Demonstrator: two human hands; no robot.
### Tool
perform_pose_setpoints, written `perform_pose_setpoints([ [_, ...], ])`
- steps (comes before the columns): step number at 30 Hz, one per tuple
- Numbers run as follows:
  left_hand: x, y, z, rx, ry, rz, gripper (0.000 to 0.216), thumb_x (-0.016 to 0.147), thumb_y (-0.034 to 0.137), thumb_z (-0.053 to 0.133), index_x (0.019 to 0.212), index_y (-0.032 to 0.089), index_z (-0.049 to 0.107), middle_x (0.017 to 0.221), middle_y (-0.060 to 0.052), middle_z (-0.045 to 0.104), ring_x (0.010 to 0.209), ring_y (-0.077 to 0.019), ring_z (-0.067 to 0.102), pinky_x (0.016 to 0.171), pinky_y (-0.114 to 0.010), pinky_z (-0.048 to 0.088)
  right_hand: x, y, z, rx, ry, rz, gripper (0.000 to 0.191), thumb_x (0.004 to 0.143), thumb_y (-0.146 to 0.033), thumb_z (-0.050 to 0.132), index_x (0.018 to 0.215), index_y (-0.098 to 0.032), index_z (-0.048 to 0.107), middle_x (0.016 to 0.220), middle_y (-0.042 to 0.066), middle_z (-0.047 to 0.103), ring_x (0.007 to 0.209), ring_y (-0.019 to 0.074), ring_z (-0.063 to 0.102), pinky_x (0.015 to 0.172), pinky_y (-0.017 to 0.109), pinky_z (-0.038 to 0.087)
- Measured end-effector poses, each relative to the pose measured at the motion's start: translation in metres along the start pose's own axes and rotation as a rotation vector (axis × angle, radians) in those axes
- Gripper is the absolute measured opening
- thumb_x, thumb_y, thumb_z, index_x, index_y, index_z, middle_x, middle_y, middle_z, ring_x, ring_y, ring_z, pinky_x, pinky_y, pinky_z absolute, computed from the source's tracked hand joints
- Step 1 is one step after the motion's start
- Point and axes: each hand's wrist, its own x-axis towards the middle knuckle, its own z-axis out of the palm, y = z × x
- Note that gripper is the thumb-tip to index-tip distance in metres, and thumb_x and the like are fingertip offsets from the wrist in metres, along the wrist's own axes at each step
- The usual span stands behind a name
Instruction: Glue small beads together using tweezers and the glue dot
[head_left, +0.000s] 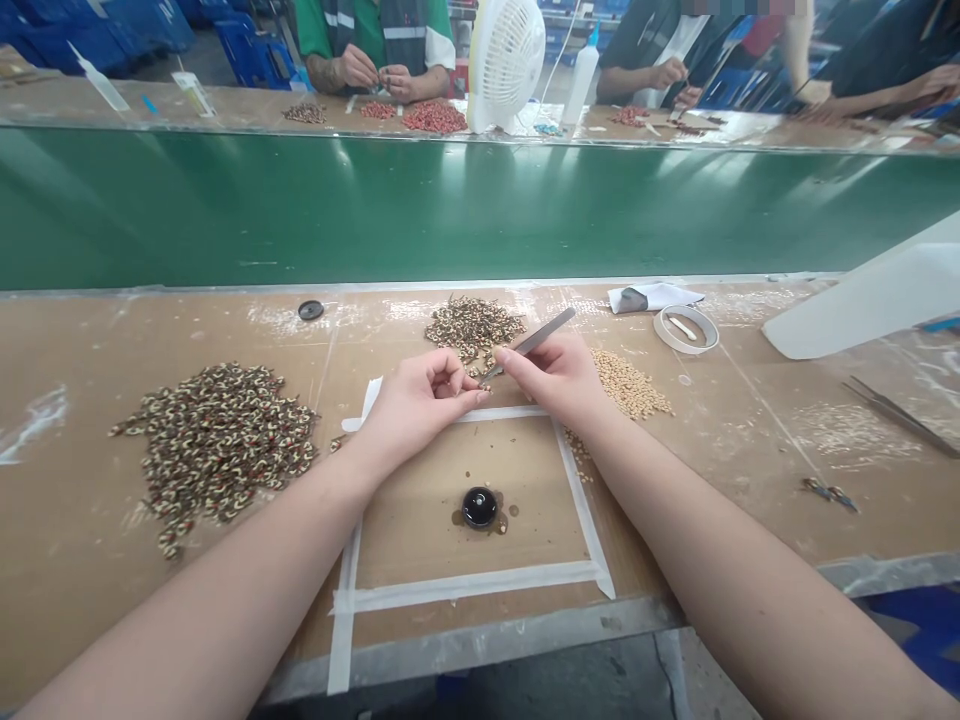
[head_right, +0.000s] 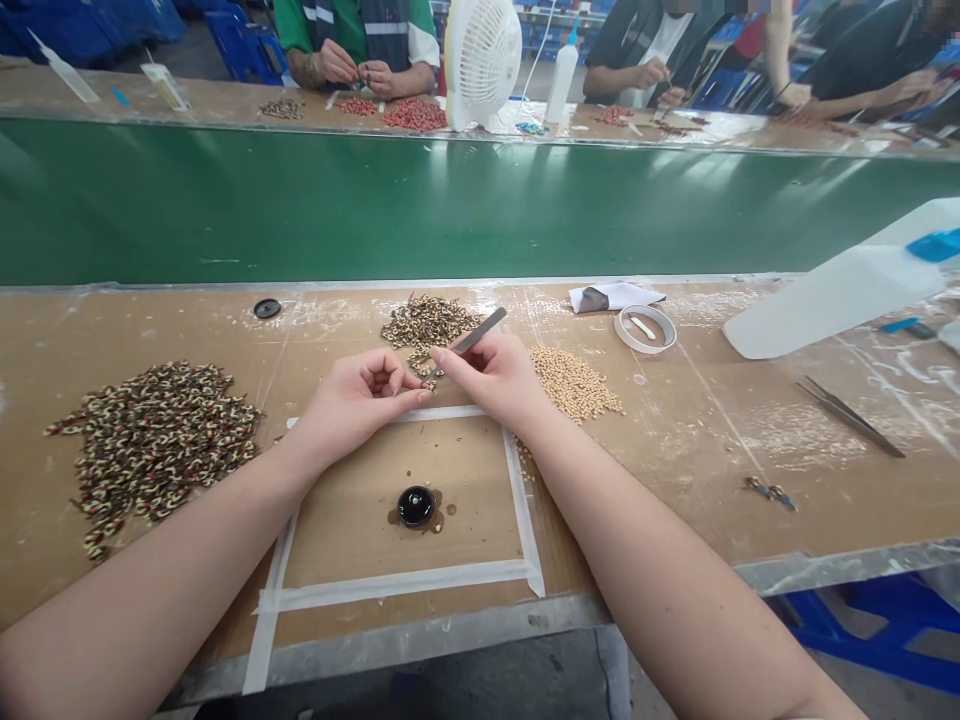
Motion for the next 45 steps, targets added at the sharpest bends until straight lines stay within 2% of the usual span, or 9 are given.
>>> perform_pose_setpoints([
  [4, -0.0002, -0.0008, 0.0003, 0.058, -0.023, -0.019, 0.035, 0.082, 0.032, 0.084, 0.075, 0.021, 0.052, 0.09, -0.001, 0.076, 0.067, -0.0112, 0.056, 0.063, -0.028, 0.043, -0.0007, 0.0017, 0.0005, -0.023, 0.009, -0.011, 0.041, 0.092, -0.052, 0.075, 0.069, -0.018, 0.07, 0.06, -0.001, 0.054, 0.059, 0.0124, 0.045, 0.055, 0.029, 0.034],
  [9, -0.0011, 0.0002, 0.0007, 0.102, -0.063, -0.029, 0.032, 0.083, 0.034, 0.083, 0.077, 0.021, 0.054, 0.087, -0.001, 0.075, 0.066, -0.0125, 0.057, 0.062, -0.028, 0.044, -0.0008, 0.0015, 0.0006, -0.044, 0.004, -0.012, 0.04, 0.092, -0.052, 0.074, 0.069, -0.019, 0.071, 0.064, 0.0, 0.058, 0.063, 0.0132, 0.047, 0.058, 0.03, 0.037],
  [27, -0.0014, -0.0019, -0.0002, 0.102, -0.061, -0.046, 0.023, 0.084, 0.036, 0.082, 0.085, 0.022, 0.063, 0.081, 0.0, 0.072, 0.063, -0.0123, 0.053, 0.059, -0.027, 0.041, -0.0011, 0.0031, 0.001, -0.06, -0.01, 0.0, 0.039, 0.093, -0.052, 0.073, 0.074, -0.019, 0.076, 0.065, 0.001, 0.06, 0.064, 0.0139, 0.049, 0.059, 0.031, 0.038],
  [30, -0.0013, -0.0005, -0.0003, 0.097, -0.058, -0.043, 0.024, 0.084, 0.035, 0.082, 0.084, 0.022, 0.062, 0.079, 0.001, 0.069, 0.063, -0.0124, 0.053, 0.06, -0.027, 0.041, -0.0012, 0.0026, 0.0009, -0.057, -0.013, -0.007, 0.039, 0.093, -0.052, 0.073, 0.073, -0.019, 0.075, 0.064, 0.001, 0.059, 0.063, 0.0136, 0.048, 0.058, 0.031, 0.037],
  [35, -0.0013, 0.0009, -0.0001, 0.079, -0.047, -0.01, 0.036, 0.084, 0.034, 0.082, 0.073, 0.021, 0.05, 0.079, 0.0, 0.068, 0.064, -0.0118, 0.051, 0.061, -0.027, 0.039, -0.001, 0.0031, 0.0013, -0.059, -0.013, -0.003, 0.041, 0.093, -0.054, 0.073, 0.071, -0.019, 0.074, 0.064, 0.001, 0.058, 0.062, 0.0138, 0.047, 0.058, 0.031, 0.037],
  [41, -0.0013, 0.0004, -0.0003, 0.049, -0.043, -0.022, 0.024, 0.084, 0.037, 0.084, 0.085, 0.022, 0.065, 0.073, 0.002, 0.062, 0.062, -0.012, 0.049, 0.06, -0.027, 0.038, -0.0014, 0.003, 0.0011, -0.049, -0.01, 0.005, 0.039, 0.094, -0.054, 0.074, 0.074, -0.02, 0.076, 0.066, 0.002, 0.061, 0.065, 0.0149, 0.05, 0.059, 0.031, 0.039],
  [45, -0.0015, 0.0014, -0.0007, 0.057, -0.036, -0.01, 0.032, 0.084, 0.036, 0.084, 0.077, 0.021, 0.057, 0.079, 0.001, 0.066, 0.063, -0.0111, 0.047, 0.06, -0.027, 0.038, -0.0013, 0.0021, 0.0007, -0.041, -0.007, 0.001, 0.039, 0.093, -0.053, 0.074, 0.073, -0.02, 0.075, 0.066, 0.002, 0.062, 0.065, 0.0147, 0.05, 0.059, 0.031, 0.039],
])
